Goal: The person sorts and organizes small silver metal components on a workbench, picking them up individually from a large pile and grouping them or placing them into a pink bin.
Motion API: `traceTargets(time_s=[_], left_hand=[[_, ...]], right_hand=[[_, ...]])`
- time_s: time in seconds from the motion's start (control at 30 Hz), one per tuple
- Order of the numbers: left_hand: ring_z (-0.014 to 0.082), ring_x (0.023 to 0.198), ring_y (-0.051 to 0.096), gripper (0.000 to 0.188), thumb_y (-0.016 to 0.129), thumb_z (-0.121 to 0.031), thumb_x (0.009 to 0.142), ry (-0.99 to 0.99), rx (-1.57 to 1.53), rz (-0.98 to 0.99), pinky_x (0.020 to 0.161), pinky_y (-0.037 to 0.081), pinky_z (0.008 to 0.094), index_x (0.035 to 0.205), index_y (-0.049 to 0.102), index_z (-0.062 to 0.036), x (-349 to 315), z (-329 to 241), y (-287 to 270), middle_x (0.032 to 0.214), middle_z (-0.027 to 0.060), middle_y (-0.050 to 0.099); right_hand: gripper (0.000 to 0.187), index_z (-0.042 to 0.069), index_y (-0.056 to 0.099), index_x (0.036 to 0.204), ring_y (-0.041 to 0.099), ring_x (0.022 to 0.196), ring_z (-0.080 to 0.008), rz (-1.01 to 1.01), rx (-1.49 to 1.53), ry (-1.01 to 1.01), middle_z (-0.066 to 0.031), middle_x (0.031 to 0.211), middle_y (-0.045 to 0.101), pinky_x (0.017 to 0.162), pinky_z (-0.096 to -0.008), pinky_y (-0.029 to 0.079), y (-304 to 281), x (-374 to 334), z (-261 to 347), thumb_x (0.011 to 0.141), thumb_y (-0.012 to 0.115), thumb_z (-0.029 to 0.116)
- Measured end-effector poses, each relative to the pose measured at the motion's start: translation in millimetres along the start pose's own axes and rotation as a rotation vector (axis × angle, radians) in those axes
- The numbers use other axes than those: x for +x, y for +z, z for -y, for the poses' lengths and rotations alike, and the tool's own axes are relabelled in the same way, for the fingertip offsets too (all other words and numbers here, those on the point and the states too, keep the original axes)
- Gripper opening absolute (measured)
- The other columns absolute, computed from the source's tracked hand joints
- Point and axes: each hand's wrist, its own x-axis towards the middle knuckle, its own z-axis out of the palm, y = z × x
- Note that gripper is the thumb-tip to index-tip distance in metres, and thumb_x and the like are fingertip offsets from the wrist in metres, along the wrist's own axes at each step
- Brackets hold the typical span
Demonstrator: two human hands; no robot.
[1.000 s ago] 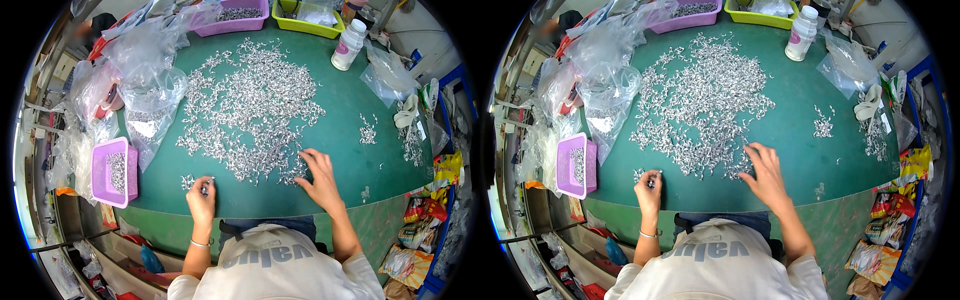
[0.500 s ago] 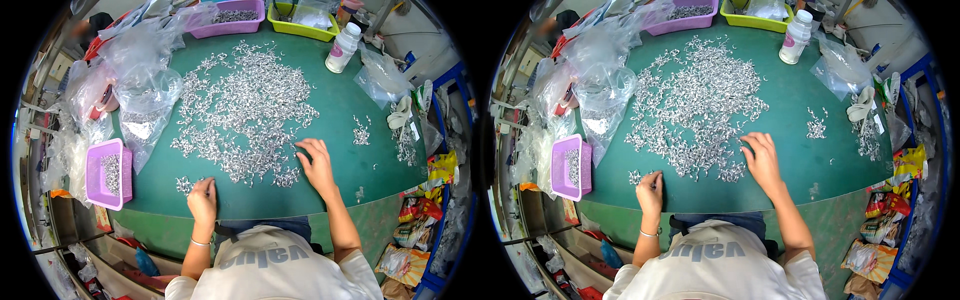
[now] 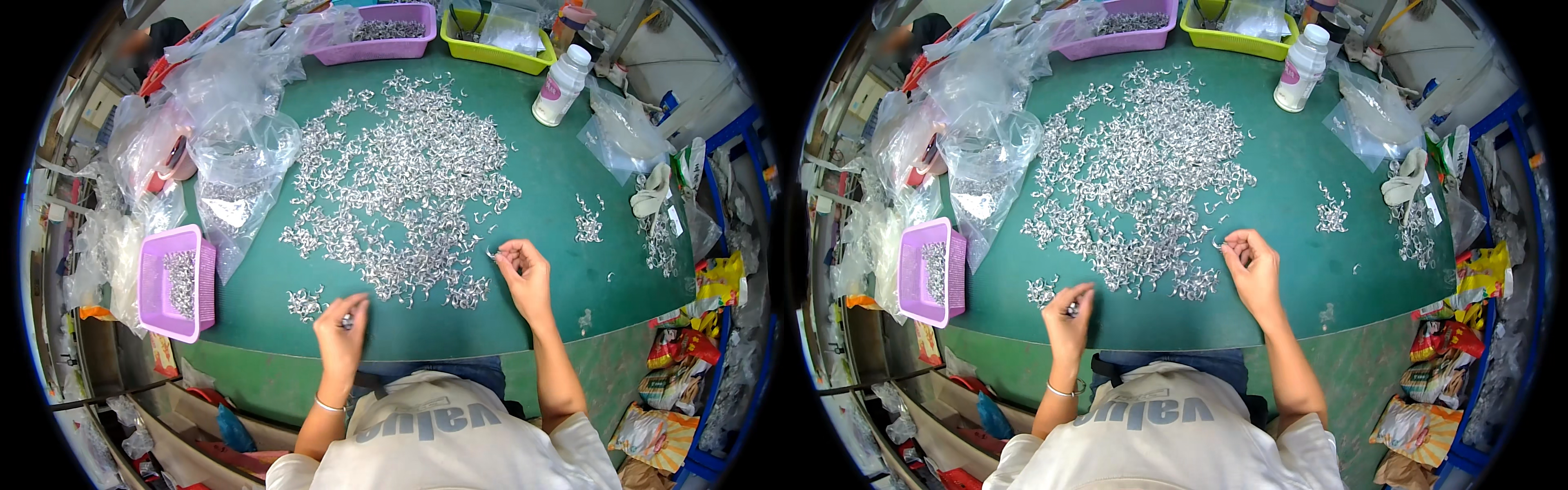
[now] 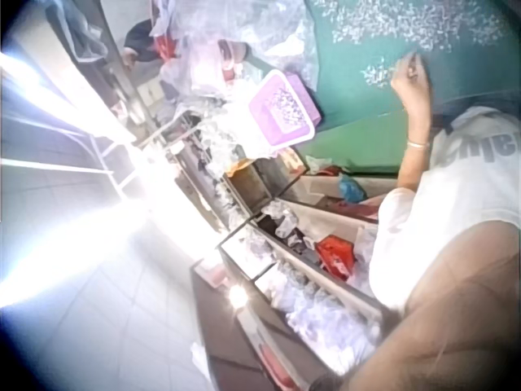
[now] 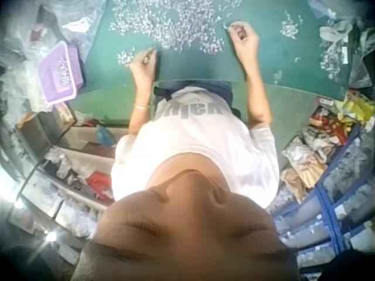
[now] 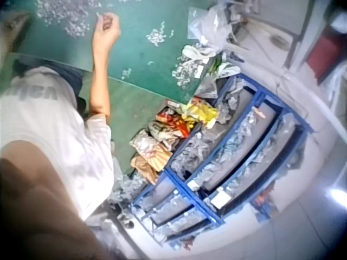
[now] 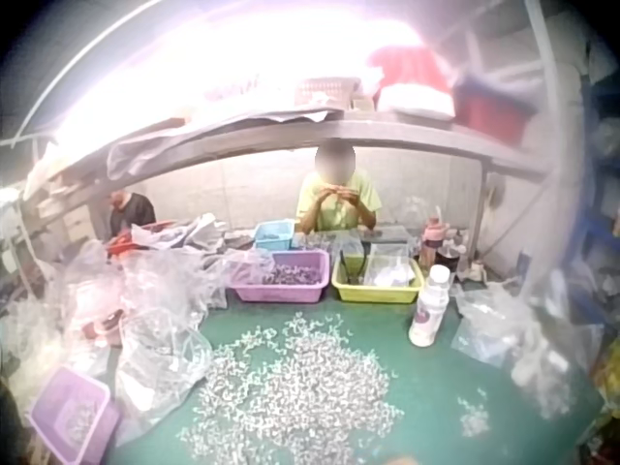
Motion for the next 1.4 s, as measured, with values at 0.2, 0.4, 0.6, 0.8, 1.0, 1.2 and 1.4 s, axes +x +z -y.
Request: traceTargets(time_s=[0.2, 0.4, 0.6, 0.8, 1.0, 1.2, 1.4], left_hand=[[0.0148, 0.054, 0.049, 0.017, 0.065, 0.002, 0.072, 0.068, -0.216, 0.221, 0.052, 0.040, 0.0258, 0.089, 0.065, -0.0033, -5, -38, 30, 0.062, 0.0081, 0.052], [0.0079, 0.055, 0.046, 0.018, 0.066, 0.002, 0.071, 0.037, -0.346, 0.352, 0.052, 0.038, 0.0220, 0.089, 0.066, -0.0027, -10, -52, 40, 0.060, 0.0019, 0.050], [0.0038, 0.056, 0.041, 0.023, 0.070, 0.001, 0.070, -0.030, -0.504, 0.364, 0.050, 0.034, 0.0190, 0.092, 0.065, -0.0022, -12, -72, 46, 0.059, -0.0024, 0.047], [0.0023, 0.057, 0.040, 0.022, 0.069, 0.000, 0.072, -0.061, -0.445, 0.349, 0.050, 0.034, 0.0180, 0.093, 0.063, -0.0022, -8, -62, 56, 0.061, -0.0044, 0.046], [0.0025, 0.059, 0.040, 0.020, 0.067, 0.001, 0.074, -0.126, -0.451, 0.423, 0.054, 0.034, 0.0174, 0.093, 0.063, -0.0022, -10, -54, 54, 0.062, -0.0046, 0.046], [0.0025, 0.061, 0.041, 0.018, 0.067, 0.001, 0.073, -0.183, -0.551, 0.423, 0.056, 0.035, 0.0171, 0.091, 0.064, -0.0017, -10, -59, 51, 0.063, -0.0046, 0.047], [0.0024, 0.061, 0.042, 0.015, 0.067, 0.002, 0.073, -0.168, -0.613, 0.435, 0.055, 0.035, 0.0173, 0.088, 0.064, -0.0011, -10, -71, 40, 0.064, -0.0041, 0.049]], right_hand=[[0.012, 0.000, 0.064, 0.084, 0.051, 0.065, -0.0117, -0.042, -0.312, -0.300, -0.0064, 0.076, 0.055, 0.055, -0.0238, 0.040, -2, -6, -5, 0.072, 0.062, -0.003], [0.012, -0.002, 0.065, 0.087, 0.055, 0.065, -0.0083, 0.082, 0.433, 0.248, -0.0057, 0.079, 0.063, 0.061, -0.0226, 0.044, -8, -23, 20, 0.074, 0.066, -0.001], [0.013, -0.002, 0.064, 0.089, 0.056, 0.069, -0.0064, 0.182, 0.567, 0.316, -0.0047, 0.080, 0.064, 0.061, -0.0192, 0.045, 8, -41, 35, 0.076, 0.065, -0.001], [0.012, -0.001, 0.065, 0.082, 0.052, 0.058, -0.0153, 0.004, -0.116, -0.180, -0.0085, 0.071, 0.062, 0.053, -0.0270, 0.042, 16, -31, 22, 0.071, 0.066, -0.002], [0.010, -0.002, 0.064, 0.078, 0.053, 0.058, -0.0195, 0.021, -0.172, -0.221, -0.0112, 0.073, 0.062, 0.052, -0.0272, 0.042, 11, -30, 25, 0.068, 0.068, 0.000], [0.012, -0.002, 0.066, 0.082, 0.051, 0.063, -0.0099, 0.253, 0.274, 0.121, -0.0047, 0.070, 0.060, 0.056, -0.0234, 0.040, 4, -38, 31, 0.071, 0.065, -0.006], [0.013, 0.000, 0.067, 0.084, 0.051, 0.066, -0.0111, 0.290, 0.367, 0.037, -0.0058, 0.074, 0.062, 0.058, -0.0230, 0.040, 4, -50, 49, 0.071, 0.065, -0.003]])
